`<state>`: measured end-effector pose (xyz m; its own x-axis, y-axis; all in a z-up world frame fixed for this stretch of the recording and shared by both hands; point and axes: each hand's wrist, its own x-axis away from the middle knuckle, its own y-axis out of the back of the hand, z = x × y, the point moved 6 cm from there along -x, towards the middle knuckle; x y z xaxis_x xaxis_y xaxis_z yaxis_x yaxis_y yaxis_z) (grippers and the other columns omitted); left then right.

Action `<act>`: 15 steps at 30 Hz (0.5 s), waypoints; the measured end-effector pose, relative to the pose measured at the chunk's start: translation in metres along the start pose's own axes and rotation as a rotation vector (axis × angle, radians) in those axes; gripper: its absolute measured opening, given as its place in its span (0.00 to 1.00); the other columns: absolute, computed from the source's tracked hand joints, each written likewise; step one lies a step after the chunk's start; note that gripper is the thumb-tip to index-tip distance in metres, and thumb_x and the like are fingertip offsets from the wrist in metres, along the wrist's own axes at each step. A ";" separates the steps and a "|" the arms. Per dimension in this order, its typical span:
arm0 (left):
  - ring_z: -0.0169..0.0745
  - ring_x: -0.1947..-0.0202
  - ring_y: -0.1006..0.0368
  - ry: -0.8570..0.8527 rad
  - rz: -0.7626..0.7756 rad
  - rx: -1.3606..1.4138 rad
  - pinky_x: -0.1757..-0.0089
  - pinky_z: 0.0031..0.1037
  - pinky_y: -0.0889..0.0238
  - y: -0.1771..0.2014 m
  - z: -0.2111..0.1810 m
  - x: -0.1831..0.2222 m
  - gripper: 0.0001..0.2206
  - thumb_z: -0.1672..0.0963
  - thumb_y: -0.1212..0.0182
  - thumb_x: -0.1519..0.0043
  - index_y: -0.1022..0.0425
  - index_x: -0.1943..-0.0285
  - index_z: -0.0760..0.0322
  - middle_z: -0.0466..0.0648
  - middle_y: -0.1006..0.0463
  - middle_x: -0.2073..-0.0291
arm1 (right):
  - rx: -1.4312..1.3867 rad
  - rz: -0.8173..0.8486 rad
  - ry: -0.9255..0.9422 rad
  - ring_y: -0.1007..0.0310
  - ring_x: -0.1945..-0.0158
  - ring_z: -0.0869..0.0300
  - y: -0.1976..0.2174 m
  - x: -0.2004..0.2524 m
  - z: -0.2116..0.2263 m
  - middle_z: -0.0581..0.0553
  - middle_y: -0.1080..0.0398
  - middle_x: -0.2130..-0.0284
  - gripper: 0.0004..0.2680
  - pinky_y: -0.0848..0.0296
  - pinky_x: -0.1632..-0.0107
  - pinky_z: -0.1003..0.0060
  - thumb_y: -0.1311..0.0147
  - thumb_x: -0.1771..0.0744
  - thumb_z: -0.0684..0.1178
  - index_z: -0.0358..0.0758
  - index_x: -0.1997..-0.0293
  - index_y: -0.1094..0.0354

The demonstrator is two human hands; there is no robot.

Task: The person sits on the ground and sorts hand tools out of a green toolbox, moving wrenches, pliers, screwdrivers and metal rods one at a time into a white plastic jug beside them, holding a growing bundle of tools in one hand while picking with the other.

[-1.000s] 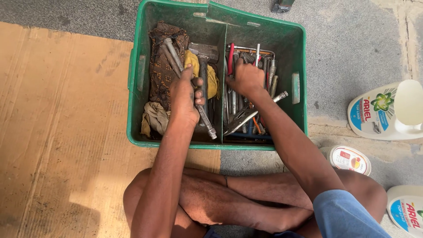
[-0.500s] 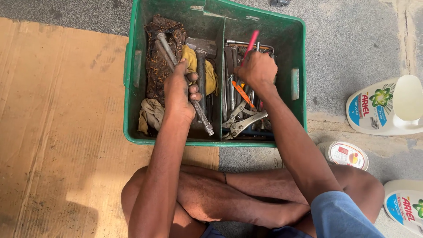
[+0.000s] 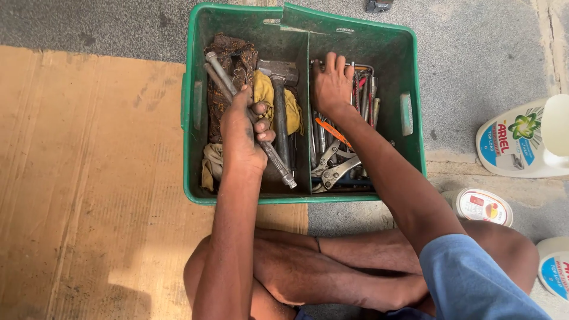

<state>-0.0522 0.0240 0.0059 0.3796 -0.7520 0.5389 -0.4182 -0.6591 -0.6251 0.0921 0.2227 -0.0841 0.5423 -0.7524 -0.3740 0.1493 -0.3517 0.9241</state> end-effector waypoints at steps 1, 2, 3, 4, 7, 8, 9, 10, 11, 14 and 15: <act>0.25 0.85 0.45 0.000 0.007 0.037 0.83 0.19 0.53 0.004 0.001 -0.005 0.09 0.51 0.40 0.37 0.33 0.60 0.54 0.41 0.31 0.76 | 0.085 0.031 0.009 0.43 0.42 0.44 -0.019 -0.003 -0.002 0.36 0.39 0.47 0.11 0.41 0.47 0.46 0.43 0.36 0.47 0.41 0.51 0.24; 0.25 0.85 0.45 0.003 0.007 0.036 0.83 0.19 0.53 0.005 -0.001 -0.007 0.09 0.51 0.40 0.37 0.33 0.60 0.54 0.41 0.31 0.76 | 0.087 0.034 0.007 0.43 0.42 0.44 -0.009 -0.005 0.000 0.36 0.39 0.47 0.11 0.41 0.47 0.46 0.43 0.36 0.47 0.41 0.51 0.24; 0.25 0.85 0.45 0.002 0.026 0.055 0.82 0.19 0.53 0.004 -0.003 -0.008 0.09 0.51 0.39 0.37 0.33 0.61 0.53 0.40 0.31 0.76 | 0.074 0.106 -0.003 0.43 0.41 0.44 -0.003 -0.007 0.001 0.37 0.38 0.48 0.08 0.41 0.47 0.46 0.43 0.36 0.46 0.41 0.56 0.23; 0.24 0.85 0.45 0.003 0.044 0.076 0.82 0.19 0.53 0.005 -0.004 -0.009 0.09 0.51 0.39 0.37 0.34 0.61 0.52 0.39 0.32 0.76 | 0.061 0.182 -0.012 0.43 0.40 0.44 0.003 -0.007 0.002 0.37 0.37 0.48 0.06 0.41 0.46 0.45 0.44 0.35 0.45 0.40 0.60 0.22; 0.24 0.84 0.44 -0.001 0.020 0.078 0.82 0.19 0.53 0.003 -0.007 -0.010 0.08 0.51 0.40 0.37 0.33 0.60 0.53 0.38 0.32 0.76 | -0.031 0.153 -0.109 0.41 0.40 0.45 -0.005 -0.005 -0.005 0.39 0.35 0.49 0.04 0.42 0.44 0.46 0.41 0.37 0.45 0.40 0.64 0.22; 0.24 0.84 0.44 0.002 0.024 0.074 0.82 0.19 0.53 0.004 -0.007 -0.012 0.08 0.51 0.40 0.37 0.33 0.60 0.53 0.38 0.32 0.76 | -0.029 0.151 -0.115 0.41 0.40 0.45 0.001 -0.004 -0.005 0.39 0.35 0.49 0.04 0.42 0.44 0.46 0.41 0.37 0.45 0.40 0.64 0.22; 0.25 0.85 0.44 0.012 0.041 0.080 0.82 0.19 0.53 0.005 -0.007 -0.013 0.08 0.51 0.40 0.36 0.33 0.60 0.52 0.38 0.32 0.77 | -0.110 0.150 -0.140 0.38 0.44 0.44 0.007 -0.003 -0.006 0.36 0.35 0.53 0.09 0.40 0.48 0.45 0.36 0.42 0.50 0.36 0.66 0.23; 0.25 0.85 0.45 0.028 0.062 0.083 0.82 0.19 0.53 0.005 -0.004 -0.013 0.08 0.51 0.40 0.36 0.33 0.60 0.52 0.38 0.31 0.77 | -0.188 0.150 -0.171 0.36 0.49 0.42 0.013 0.002 -0.010 0.34 0.34 0.56 0.16 0.38 0.52 0.45 0.31 0.46 0.55 0.33 0.67 0.24; 0.25 0.85 0.45 0.038 0.069 0.077 0.82 0.19 0.53 0.013 -0.007 -0.015 0.08 0.51 0.40 0.36 0.33 0.60 0.52 0.38 0.31 0.77 | -0.183 0.150 -0.184 0.36 0.49 0.42 0.017 0.000 -0.011 0.34 0.34 0.56 0.16 0.38 0.52 0.45 0.31 0.46 0.55 0.33 0.67 0.24; 0.28 0.84 0.42 0.099 0.170 0.108 0.81 0.21 0.50 0.017 -0.004 -0.013 0.07 0.51 0.40 0.36 0.33 0.59 0.50 0.39 0.31 0.76 | -0.445 0.106 -0.410 0.27 0.54 0.44 0.048 0.022 -0.044 0.37 0.30 0.61 0.10 0.29 0.51 0.48 0.32 0.41 0.53 0.38 0.72 0.24; 0.28 0.82 0.42 0.027 0.153 0.057 0.79 0.21 0.49 0.018 -0.012 -0.006 0.07 0.52 0.39 0.35 0.34 0.58 0.49 0.40 0.31 0.75 | -0.676 -0.099 -0.385 0.25 0.60 0.49 0.076 0.030 -0.049 0.39 0.30 0.64 0.08 0.27 0.56 0.53 0.35 0.39 0.48 0.37 0.66 0.30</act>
<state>-0.0719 0.0166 -0.0019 0.2921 -0.8442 0.4494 -0.4213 -0.5354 -0.7320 0.1603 0.2007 -0.0208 0.1939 -0.9186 -0.3443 0.7200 -0.1052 0.6860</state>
